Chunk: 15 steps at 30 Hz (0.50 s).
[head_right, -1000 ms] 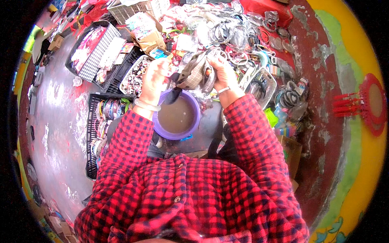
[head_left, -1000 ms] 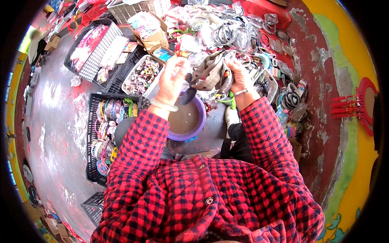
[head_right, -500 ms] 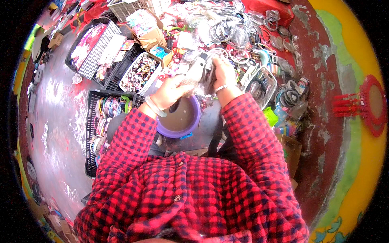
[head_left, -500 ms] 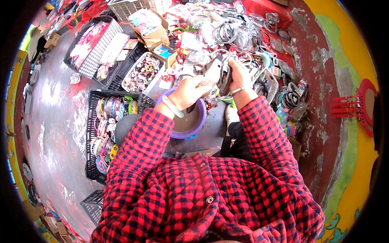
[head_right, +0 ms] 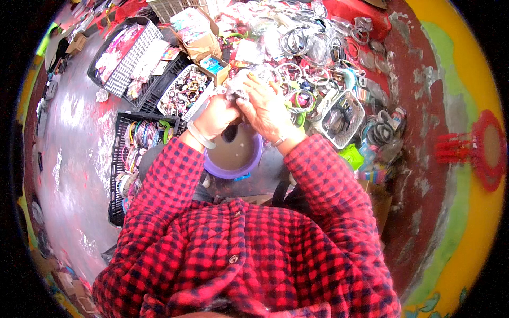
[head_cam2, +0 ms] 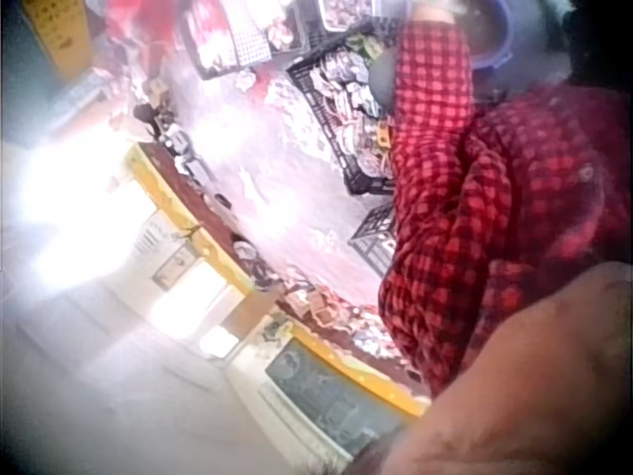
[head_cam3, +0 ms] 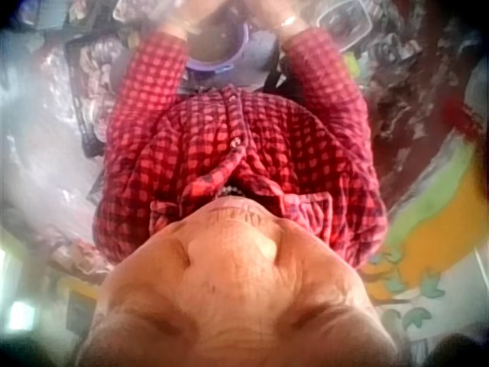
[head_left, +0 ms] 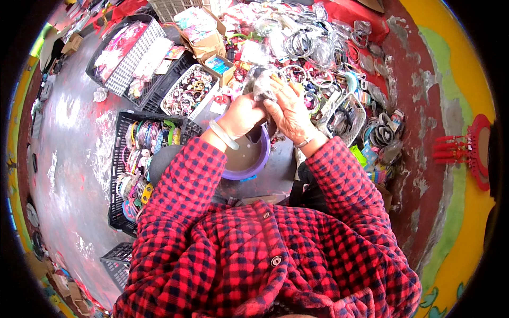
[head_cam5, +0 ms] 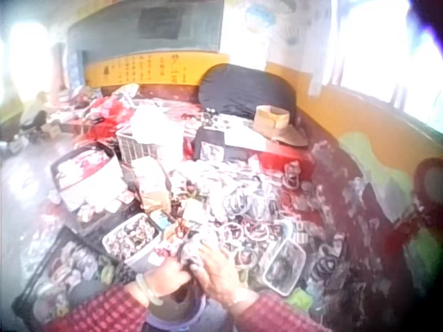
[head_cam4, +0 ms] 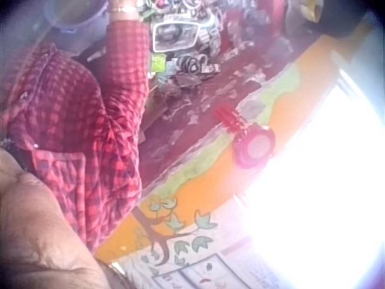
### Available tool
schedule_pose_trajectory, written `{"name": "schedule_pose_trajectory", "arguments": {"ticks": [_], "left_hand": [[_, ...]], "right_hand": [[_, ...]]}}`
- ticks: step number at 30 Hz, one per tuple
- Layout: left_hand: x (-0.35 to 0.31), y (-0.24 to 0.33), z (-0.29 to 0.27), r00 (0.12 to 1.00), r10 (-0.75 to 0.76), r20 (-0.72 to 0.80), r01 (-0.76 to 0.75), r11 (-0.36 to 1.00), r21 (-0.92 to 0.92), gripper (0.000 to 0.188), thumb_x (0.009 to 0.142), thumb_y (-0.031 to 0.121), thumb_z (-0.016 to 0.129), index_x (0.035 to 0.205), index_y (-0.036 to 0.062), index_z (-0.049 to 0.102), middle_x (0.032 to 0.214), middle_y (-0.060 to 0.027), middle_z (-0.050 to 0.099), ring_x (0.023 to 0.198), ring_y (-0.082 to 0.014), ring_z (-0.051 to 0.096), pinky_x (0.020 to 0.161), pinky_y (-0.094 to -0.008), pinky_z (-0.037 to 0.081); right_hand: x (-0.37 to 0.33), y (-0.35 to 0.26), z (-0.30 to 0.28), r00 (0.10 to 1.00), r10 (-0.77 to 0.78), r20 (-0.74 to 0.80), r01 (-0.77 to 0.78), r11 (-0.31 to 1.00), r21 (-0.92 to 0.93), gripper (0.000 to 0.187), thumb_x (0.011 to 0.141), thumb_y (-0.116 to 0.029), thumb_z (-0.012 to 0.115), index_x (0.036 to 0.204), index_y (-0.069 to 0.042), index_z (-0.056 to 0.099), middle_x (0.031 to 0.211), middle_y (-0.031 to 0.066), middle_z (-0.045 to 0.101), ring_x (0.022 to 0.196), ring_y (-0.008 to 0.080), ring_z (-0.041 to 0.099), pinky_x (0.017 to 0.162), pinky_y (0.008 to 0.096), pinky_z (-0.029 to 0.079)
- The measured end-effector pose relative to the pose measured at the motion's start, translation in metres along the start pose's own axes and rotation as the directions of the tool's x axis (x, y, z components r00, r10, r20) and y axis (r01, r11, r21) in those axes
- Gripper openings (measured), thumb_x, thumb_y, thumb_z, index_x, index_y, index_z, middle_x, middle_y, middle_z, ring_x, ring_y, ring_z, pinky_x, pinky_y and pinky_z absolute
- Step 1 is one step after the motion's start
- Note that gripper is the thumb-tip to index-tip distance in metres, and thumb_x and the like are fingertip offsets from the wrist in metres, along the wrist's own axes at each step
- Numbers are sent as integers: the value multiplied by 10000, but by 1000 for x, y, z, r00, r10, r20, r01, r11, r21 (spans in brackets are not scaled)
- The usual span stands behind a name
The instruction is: The person sits on the floor and cleans various small accessories, including hair ties and clips, using a cloth. They pick up items from a pile, wipe them, and place them into a black crate.
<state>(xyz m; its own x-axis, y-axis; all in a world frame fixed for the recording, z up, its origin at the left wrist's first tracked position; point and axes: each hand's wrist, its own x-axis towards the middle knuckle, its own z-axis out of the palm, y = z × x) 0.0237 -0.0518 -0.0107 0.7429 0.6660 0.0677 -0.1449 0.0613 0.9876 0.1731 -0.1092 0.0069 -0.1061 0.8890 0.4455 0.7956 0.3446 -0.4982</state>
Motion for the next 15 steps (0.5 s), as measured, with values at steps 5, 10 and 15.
{"name": "schedule_pose_trajectory", "arguments": {"ticks": [5, 10, 15], "left_hand": [[-5, -3, 6, 992, 97, 75, -111, 971, 213, 108, 823, 48, 509, 902, -10, 553, 788, -47, 587, 695, -104, 520, 632, -269, 442], [-11, 14, 16, 965, 92, 247, -198, 872, 447, 159, 824, 48, 515, 963, -12, 564, 818, -96, 617, 711, -141, 561, 664, -276, 449], [-6, 7, 11, 979, -44, 199, 58, 996, -61, 257, 875, 83, 476, 1105, -28, 512, 945, -110, 617, 865, -179, 602, 808, -303, 465]], "right_hand": [[5, 11, 5, 984, 111, -136, -102, 992, 71, 354, 853, -218, 504, 1162, -45, 509, 1184, 145, 514, 1179, 276, 422, 995, 404, 283], [12, 43, -1, 828, 560, -41, -509, 780, 364, 295, 866, -230, 497, 997, 24, 570, 882, 192, 614, 846, 337, 587, 750, 352, 445], [21, 65, -16, 450, 875, 176, -159, -115, 981, 319, 893, -308, 445, 1050, -53, 554, 965, 102, 612, 857, 226, 584, 760, 362, 460]]}}
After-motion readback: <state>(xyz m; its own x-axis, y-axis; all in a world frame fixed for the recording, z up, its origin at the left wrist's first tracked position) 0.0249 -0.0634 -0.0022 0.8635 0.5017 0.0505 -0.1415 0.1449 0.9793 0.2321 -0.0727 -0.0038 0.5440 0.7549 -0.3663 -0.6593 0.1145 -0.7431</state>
